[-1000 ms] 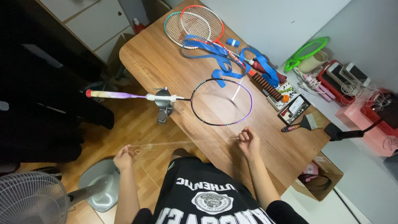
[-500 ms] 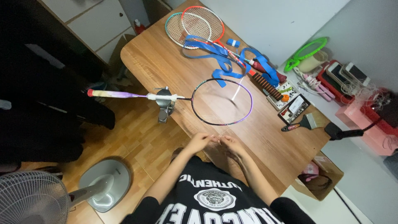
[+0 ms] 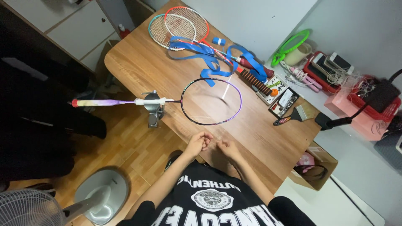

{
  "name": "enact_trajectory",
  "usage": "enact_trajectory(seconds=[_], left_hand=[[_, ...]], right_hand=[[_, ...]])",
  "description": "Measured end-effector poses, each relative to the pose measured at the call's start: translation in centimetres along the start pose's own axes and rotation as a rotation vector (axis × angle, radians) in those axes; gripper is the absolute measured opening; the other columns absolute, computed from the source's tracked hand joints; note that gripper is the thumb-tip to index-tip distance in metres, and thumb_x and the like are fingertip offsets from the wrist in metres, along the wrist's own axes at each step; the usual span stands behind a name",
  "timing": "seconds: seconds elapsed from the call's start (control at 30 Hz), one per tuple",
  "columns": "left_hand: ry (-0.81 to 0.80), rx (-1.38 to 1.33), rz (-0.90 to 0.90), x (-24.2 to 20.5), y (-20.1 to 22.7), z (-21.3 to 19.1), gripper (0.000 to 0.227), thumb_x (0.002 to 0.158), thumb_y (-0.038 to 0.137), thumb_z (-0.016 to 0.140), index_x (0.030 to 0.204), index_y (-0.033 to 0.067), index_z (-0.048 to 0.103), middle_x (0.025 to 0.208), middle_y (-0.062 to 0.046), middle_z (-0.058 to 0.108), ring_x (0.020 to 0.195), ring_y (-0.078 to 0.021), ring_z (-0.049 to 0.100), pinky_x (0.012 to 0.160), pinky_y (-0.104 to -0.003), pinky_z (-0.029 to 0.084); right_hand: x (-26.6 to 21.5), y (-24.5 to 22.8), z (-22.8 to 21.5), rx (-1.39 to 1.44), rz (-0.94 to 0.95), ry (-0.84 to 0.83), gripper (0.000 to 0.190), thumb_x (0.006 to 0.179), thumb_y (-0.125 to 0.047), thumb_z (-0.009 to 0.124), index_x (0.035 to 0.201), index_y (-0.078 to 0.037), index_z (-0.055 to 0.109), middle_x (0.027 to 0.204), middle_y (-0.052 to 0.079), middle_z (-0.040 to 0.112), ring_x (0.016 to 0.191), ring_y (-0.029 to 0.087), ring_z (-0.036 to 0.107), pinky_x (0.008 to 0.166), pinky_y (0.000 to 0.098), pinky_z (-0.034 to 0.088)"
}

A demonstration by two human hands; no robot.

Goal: Thread string through the grommets of a badminton racket frame held in a stringing clamp.

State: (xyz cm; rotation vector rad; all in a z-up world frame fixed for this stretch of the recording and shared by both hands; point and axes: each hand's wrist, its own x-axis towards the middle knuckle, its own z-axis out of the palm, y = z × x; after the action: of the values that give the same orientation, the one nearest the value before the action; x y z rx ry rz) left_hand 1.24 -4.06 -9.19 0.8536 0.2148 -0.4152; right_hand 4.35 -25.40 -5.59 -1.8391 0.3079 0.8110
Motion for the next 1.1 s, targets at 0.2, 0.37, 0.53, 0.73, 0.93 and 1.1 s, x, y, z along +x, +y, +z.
enact_trajectory(seconds=[0.2,0.37,0.53,0.73,0.93,1.1], left_hand=[[-0.001,-0.199,0.062,-4.6,13.3,10.4,0.037,0.099,-0.011,0.041,0.131,-0.0004,0.056,0.141,-0.016,0.059,0.134,-0.0277,0.057,0.112,-0.040,0.045],[-0.030,-0.378,0.156,-6.2,18.7,15.1,0.058,0.097,-0.011,0.044,0.151,0.0064,0.037,0.165,-0.014,0.034,0.153,-0.0316,0.033,0.122,-0.040,0.034],[-0.056,-0.407,0.189,-5.2,17.5,16.6,0.066,0.096,-0.012,0.042,0.158,0.0058,0.028,0.170,-0.015,0.024,0.158,-0.0321,0.021,0.122,-0.043,0.031],[-0.087,-0.287,0.193,-3.5,13.0,16.0,0.063,0.095,-0.012,0.040,0.157,0.0018,0.034,0.171,-0.014,0.028,0.160,-0.0233,0.023,0.125,-0.035,0.031],[0.021,0.493,0.239,3.2,3.6,10.0,0.037,0.099,0.002,0.052,0.134,-0.0043,0.063,0.137,-0.022,0.066,0.127,-0.0255,0.061,0.113,-0.037,0.046],[0.036,0.719,0.190,9.9,-1.1,8.6,0.049,0.105,0.018,0.065,0.143,-0.0052,0.047,0.140,-0.016,0.054,0.131,-0.0225,0.051,0.107,-0.033,0.042]], right_hand=[[-9.8,-13.7,-0.7,-0.751,-0.817,0.696,0.032,0.086,-0.019,0.072,0.109,0.003,0.067,0.109,0.023,0.066,0.096,0.038,0.063,0.082,0.0461,0.050],[-15.1,-19.9,0.4,-0.339,-0.860,0.440,0.032,0.087,-0.013,0.075,0.115,0.001,0.067,0.108,0.017,0.068,0.094,0.029,0.066,0.082,0.0380,0.053],[-15.8,-20.4,0.8,-0.176,-0.808,0.333,0.019,0.086,-0.009,0.080,0.102,-0.003,0.071,0.091,0.011,0.069,0.076,0.019,0.066,0.068,0.0302,0.052],[-13.8,-16.7,-1.4,-0.119,-0.639,0.352,0.011,0.086,-0.007,0.078,0.094,-0.002,0.073,0.084,0.008,0.072,0.065,0.014,0.066,0.060,0.0270,0.051],[-10.1,-10.8,-7.6,0.282,-0.427,0.364,0.012,0.092,-0.011,0.074,0.097,-0.001,0.070,0.086,0.005,0.073,0.075,0.009,0.067,0.066,0.0225,0.053],[-11.6,-11.8,-13.1,0.445,-0.203,0.269,0.014,0.092,-0.011,0.073,0.101,0.000,0.075,0.083,0.004,0.072,0.066,0.006,0.056,0.059,0.0194,0.044]])
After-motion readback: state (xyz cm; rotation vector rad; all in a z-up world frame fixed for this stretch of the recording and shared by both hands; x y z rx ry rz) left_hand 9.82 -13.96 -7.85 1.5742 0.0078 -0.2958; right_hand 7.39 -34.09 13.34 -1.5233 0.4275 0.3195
